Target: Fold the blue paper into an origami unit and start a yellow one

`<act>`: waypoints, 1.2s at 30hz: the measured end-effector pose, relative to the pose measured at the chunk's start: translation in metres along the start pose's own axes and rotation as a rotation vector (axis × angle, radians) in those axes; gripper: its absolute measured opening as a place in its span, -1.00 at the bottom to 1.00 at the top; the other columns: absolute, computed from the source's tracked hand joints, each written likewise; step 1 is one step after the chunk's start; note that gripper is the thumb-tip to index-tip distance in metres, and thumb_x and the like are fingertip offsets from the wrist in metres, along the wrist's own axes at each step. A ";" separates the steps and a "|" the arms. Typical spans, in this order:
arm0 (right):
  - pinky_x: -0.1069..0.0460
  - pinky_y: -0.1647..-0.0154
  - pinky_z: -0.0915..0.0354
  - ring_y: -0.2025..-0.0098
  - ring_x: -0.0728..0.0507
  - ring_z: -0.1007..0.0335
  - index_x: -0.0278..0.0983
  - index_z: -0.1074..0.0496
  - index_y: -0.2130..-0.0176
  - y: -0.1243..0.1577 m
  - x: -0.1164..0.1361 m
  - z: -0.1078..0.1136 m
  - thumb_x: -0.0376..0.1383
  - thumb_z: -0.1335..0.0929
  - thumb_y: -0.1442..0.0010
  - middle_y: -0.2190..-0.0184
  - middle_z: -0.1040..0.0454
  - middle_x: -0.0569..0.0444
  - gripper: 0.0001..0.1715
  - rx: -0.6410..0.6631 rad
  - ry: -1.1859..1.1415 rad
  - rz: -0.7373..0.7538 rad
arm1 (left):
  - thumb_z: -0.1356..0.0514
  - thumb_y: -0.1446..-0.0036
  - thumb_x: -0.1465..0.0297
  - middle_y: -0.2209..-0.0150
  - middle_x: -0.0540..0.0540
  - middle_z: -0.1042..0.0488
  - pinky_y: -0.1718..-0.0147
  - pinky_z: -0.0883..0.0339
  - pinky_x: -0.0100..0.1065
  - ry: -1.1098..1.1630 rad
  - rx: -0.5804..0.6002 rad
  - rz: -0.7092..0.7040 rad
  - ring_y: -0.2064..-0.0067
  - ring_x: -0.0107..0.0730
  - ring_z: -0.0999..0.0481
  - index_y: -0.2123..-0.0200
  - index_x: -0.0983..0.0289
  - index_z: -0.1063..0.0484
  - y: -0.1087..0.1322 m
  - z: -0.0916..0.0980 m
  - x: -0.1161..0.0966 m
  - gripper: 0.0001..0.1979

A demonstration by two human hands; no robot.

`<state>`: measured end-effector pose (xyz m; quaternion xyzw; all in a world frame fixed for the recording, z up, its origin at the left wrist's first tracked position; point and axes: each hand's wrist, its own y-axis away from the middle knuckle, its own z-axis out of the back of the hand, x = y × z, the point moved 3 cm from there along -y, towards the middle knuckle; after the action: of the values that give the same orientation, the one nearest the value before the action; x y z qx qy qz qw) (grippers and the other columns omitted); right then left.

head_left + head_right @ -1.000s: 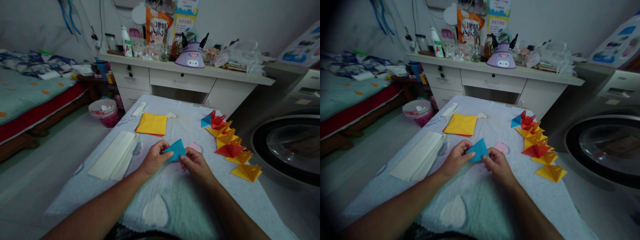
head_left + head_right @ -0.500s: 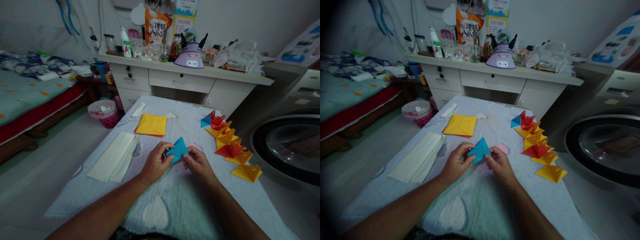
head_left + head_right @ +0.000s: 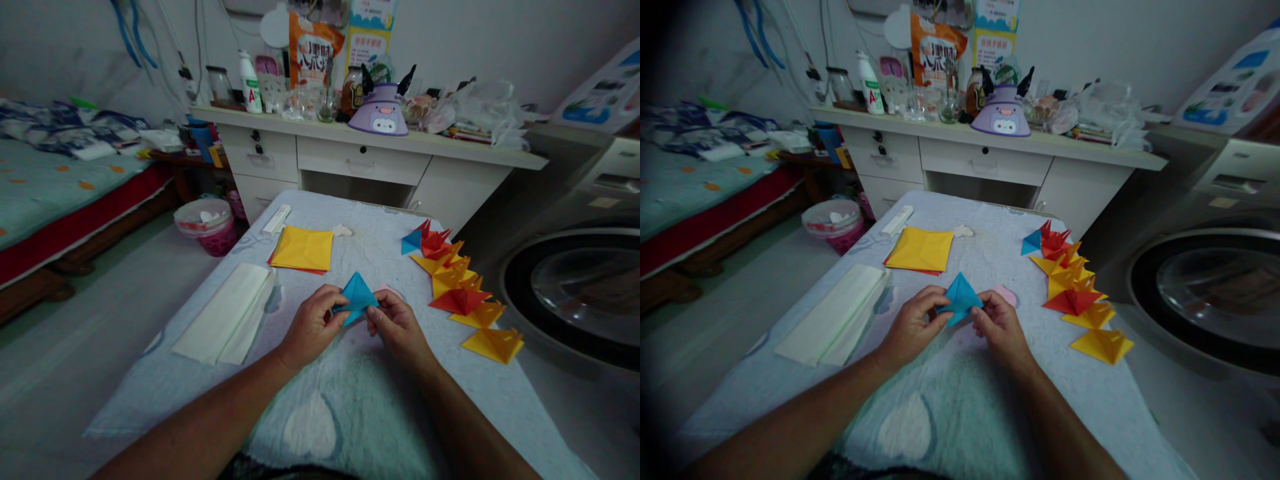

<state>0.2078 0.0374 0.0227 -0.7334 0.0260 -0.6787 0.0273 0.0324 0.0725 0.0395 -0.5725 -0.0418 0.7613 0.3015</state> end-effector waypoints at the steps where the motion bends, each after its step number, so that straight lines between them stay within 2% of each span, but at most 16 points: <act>1: 0.13 0.56 -0.24 0.54 0.04 -0.24 -0.23 -0.37 0.22 0.000 0.001 0.000 -0.13 -0.44 -0.14 0.47 -0.35 0.18 -0.72 -0.013 -0.019 0.013 | -0.22 -0.11 0.49 0.26 0.05 -0.41 0.34 -0.24 -0.45 0.005 -0.002 0.004 0.28 -0.41 -0.41 0.26 0.23 -0.47 0.000 0.000 0.000 -0.89; 5: 0.12 0.57 -0.26 0.49 0.02 -0.27 -0.14 -0.27 0.07 0.001 0.005 -0.002 -0.18 -0.44 -0.13 0.33 -0.35 0.16 -0.59 -0.104 -0.080 0.068 | -0.25 -0.09 0.44 0.30 0.04 -0.42 0.36 -0.23 -0.45 0.071 -0.050 0.072 0.29 -0.39 -0.40 0.26 0.25 -0.50 -0.002 0.003 0.003 -0.89; 8: 0.12 0.54 -0.26 0.48 0.02 -0.25 -0.15 -0.27 0.09 0.004 0.007 -0.003 -0.21 -0.42 -0.16 0.36 -0.33 0.17 -0.66 -0.157 -0.019 0.135 | -0.27 -0.08 0.42 0.32 0.04 -0.41 0.35 -0.24 -0.44 0.106 -0.087 0.109 0.30 -0.39 -0.40 0.28 0.27 -0.50 -0.003 0.005 0.006 -0.90; 12: 0.10 0.47 -0.28 0.42 0.00 -0.29 -0.16 -0.32 0.09 0.008 0.007 -0.006 -0.22 -0.38 -0.22 0.30 -0.36 0.10 -0.74 -0.160 0.125 0.182 | -0.27 -0.10 0.42 0.31 0.03 -0.40 0.31 -0.24 -0.43 0.109 -0.106 0.088 0.28 -0.39 -0.39 0.29 0.26 -0.48 -0.003 0.007 0.007 -0.92; 17: 0.07 0.41 -0.33 0.32 -0.05 -0.34 -0.13 -0.37 0.01 0.012 0.006 -0.007 -0.23 -0.34 -0.26 0.18 -0.39 0.02 -0.71 -0.146 0.224 0.209 | -0.27 -0.10 0.42 0.32 0.04 -0.39 0.33 -0.23 -0.43 0.107 -0.126 0.084 0.30 -0.39 -0.39 0.31 0.27 -0.48 -0.003 0.008 0.004 -0.93; 24: 0.03 0.37 -0.39 0.26 -0.08 -0.38 -0.09 -0.37 -0.05 0.014 0.010 -0.009 -0.24 -0.32 -0.28 0.09 -0.39 0.00 -0.67 -0.115 0.273 0.221 | -0.24 -0.13 0.34 0.24 0.09 -0.41 0.27 -0.27 -0.40 0.197 -0.056 0.150 0.21 -0.32 -0.41 0.26 0.28 -0.54 -0.004 0.005 0.008 -0.85; 29: 0.03 0.36 -0.40 0.23 -0.10 -0.39 -0.08 -0.37 -0.07 0.016 0.015 -0.012 -0.24 -0.32 -0.28 0.06 -0.39 -0.02 -0.64 -0.106 0.267 0.236 | -0.23 -0.16 0.30 0.21 0.11 -0.42 0.24 -0.28 -0.38 0.284 -0.025 0.163 0.17 -0.29 -0.40 0.29 0.29 -0.54 -0.005 0.005 0.007 -0.82; 36: 0.00 0.34 -0.41 0.23 -0.09 -0.40 -0.06 -0.33 -0.13 0.018 0.016 -0.012 -0.26 -0.32 -0.28 0.02 -0.37 -0.02 -0.58 -0.105 0.276 0.237 | -0.25 -0.15 0.30 0.18 0.12 -0.41 0.22 -0.28 -0.36 0.395 0.019 0.210 0.18 -0.30 -0.39 0.11 0.27 -0.53 -0.005 0.003 0.012 -0.74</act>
<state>0.1974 0.0187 0.0382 -0.6258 0.1511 -0.7625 0.0650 0.0301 0.0836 0.0325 -0.7087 0.0852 0.6621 0.2285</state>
